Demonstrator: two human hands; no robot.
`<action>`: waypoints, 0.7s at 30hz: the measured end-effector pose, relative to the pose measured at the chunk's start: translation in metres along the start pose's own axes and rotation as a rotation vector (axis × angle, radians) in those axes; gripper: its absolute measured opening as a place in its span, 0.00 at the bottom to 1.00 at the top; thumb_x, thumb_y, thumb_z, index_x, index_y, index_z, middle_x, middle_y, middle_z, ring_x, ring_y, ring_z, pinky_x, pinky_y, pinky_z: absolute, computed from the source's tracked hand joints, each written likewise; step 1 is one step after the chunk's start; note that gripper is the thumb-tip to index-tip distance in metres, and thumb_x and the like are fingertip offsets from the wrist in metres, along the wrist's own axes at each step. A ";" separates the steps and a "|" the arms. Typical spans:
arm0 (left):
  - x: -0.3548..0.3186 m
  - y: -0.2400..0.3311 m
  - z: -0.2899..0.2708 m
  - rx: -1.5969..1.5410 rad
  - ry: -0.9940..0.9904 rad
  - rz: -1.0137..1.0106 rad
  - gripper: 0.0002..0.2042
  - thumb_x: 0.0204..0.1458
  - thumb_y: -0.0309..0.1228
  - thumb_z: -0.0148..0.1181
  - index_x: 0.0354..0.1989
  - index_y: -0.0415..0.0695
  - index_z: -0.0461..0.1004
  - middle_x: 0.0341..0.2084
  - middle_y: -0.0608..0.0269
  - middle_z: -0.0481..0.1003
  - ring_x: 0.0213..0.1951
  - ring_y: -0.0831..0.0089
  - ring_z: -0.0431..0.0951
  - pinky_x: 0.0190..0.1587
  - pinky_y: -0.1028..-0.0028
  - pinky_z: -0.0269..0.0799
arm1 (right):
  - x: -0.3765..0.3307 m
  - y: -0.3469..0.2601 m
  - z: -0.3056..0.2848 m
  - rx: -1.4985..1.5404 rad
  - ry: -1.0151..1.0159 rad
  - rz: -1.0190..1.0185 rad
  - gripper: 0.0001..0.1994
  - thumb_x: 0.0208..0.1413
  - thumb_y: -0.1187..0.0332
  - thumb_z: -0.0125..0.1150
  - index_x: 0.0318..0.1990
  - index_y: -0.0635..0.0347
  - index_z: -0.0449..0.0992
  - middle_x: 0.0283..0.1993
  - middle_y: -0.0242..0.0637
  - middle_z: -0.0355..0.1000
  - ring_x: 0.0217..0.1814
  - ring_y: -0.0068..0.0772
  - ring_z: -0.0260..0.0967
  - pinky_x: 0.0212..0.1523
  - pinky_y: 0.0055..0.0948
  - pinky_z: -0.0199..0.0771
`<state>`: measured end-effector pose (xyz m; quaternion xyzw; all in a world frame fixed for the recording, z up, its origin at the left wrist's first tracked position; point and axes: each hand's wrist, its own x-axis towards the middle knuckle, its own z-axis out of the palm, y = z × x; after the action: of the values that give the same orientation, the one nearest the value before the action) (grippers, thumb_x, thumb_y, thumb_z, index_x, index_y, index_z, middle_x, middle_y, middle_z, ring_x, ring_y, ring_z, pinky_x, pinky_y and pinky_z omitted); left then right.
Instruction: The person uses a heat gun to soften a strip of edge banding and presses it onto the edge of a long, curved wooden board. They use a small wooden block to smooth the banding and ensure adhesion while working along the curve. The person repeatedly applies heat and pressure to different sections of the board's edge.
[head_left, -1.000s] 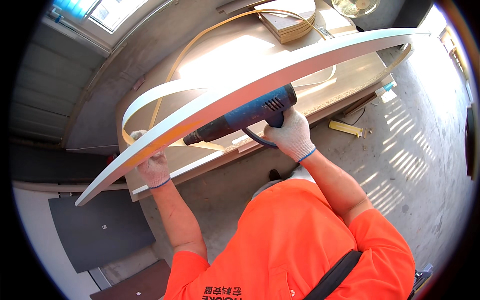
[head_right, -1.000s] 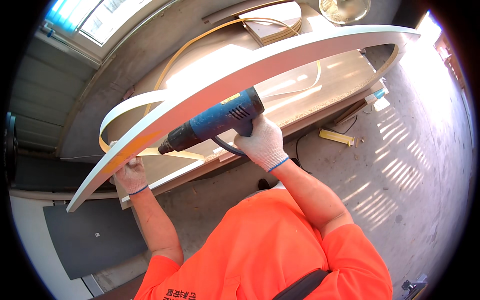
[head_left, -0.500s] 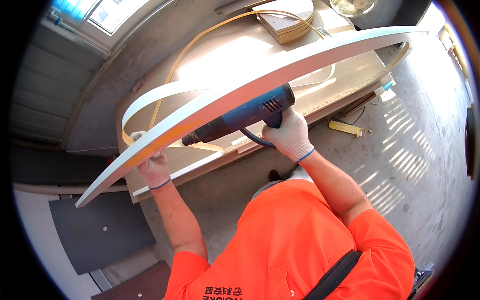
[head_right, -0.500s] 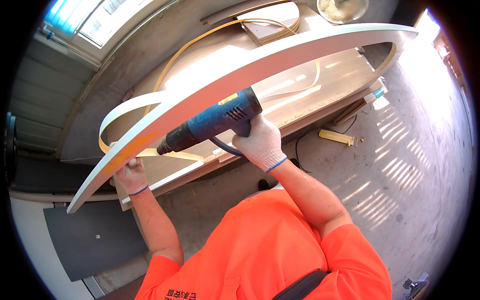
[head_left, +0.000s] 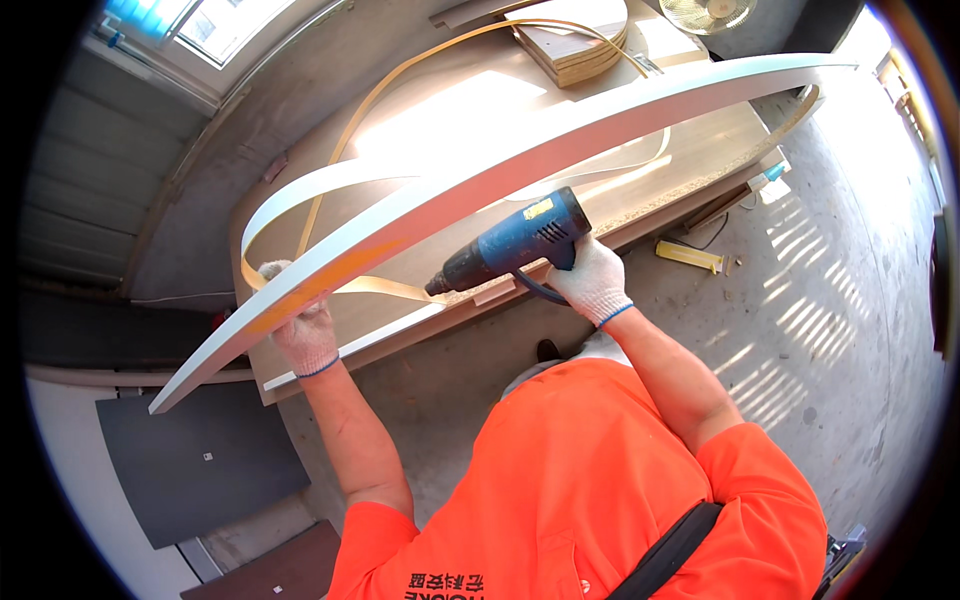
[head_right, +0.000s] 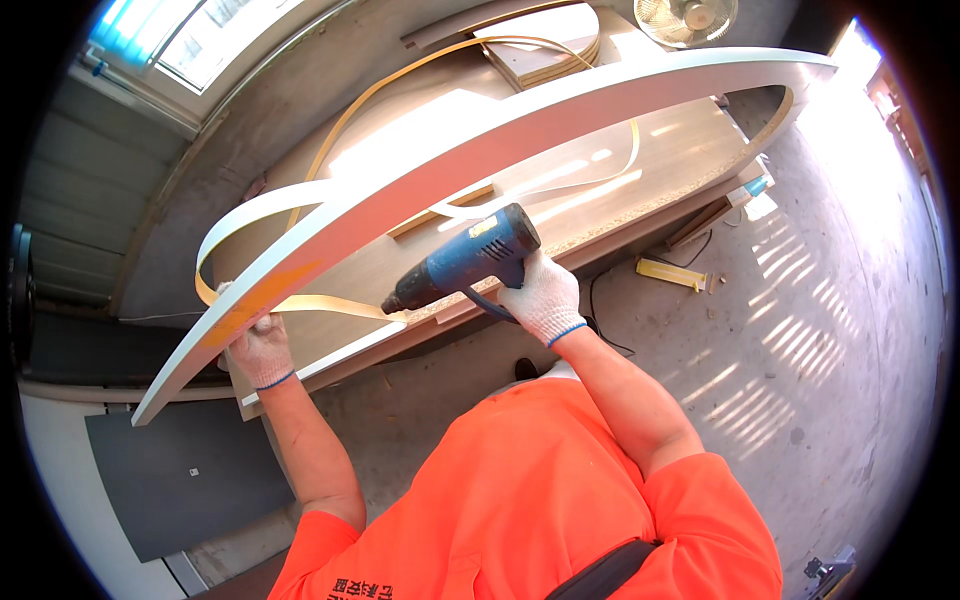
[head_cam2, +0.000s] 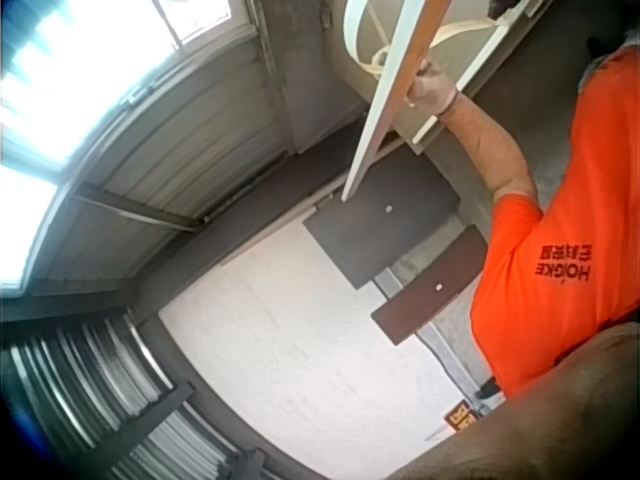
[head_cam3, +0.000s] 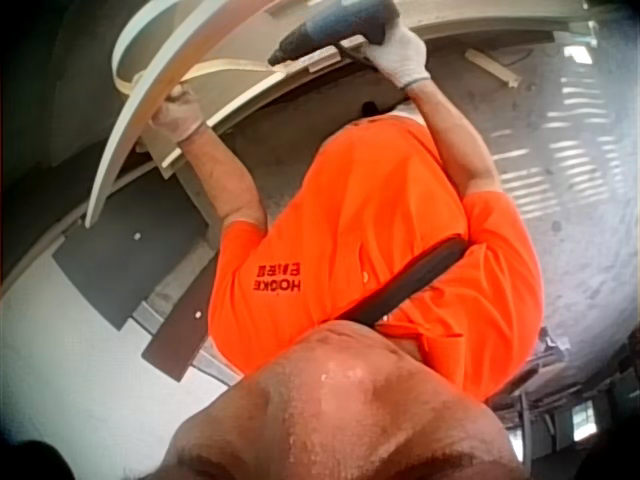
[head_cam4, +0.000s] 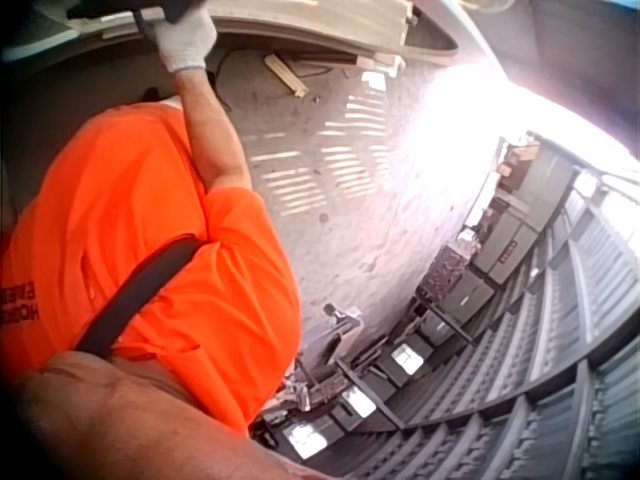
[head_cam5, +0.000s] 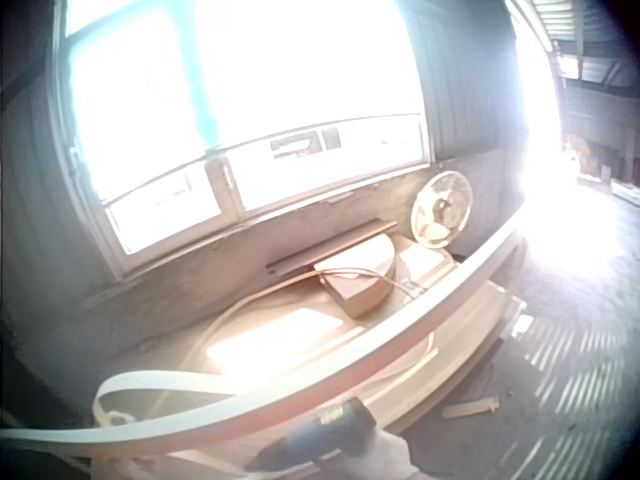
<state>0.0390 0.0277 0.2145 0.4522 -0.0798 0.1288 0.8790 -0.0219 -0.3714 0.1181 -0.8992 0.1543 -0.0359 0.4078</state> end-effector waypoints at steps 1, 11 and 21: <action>0.002 -0.001 -0.001 0.004 -0.003 0.007 0.26 0.57 0.30 0.72 0.64 0.45 0.74 0.52 0.68 0.79 0.48 0.78 0.80 0.44 0.80 0.75 | 0.001 0.007 0.004 -0.017 -0.011 0.009 0.27 0.43 0.60 0.68 0.53 0.58 0.76 0.39 0.55 0.82 0.46 0.63 0.81 0.50 0.51 0.81; 0.007 -0.003 -0.023 -0.035 -0.044 -0.011 0.25 0.57 0.29 0.71 0.65 0.45 0.74 0.57 0.64 0.79 0.57 0.71 0.81 0.59 0.71 0.78 | 0.001 0.038 0.024 -0.077 -0.074 0.026 0.25 0.45 0.61 0.68 0.54 0.56 0.76 0.40 0.54 0.83 0.45 0.62 0.81 0.49 0.52 0.82; 0.003 -0.002 -0.017 -0.062 0.001 -0.011 0.25 0.57 0.28 0.71 0.65 0.44 0.75 0.58 0.63 0.79 0.60 0.69 0.80 0.64 0.66 0.76 | 0.002 0.038 0.027 -0.063 -0.086 0.046 0.26 0.45 0.61 0.68 0.55 0.56 0.77 0.40 0.54 0.83 0.46 0.62 0.82 0.50 0.52 0.82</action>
<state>0.0432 0.0410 0.2035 0.4252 -0.0808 0.1219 0.8932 -0.0247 -0.3761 0.0713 -0.9086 0.1585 0.0172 0.3861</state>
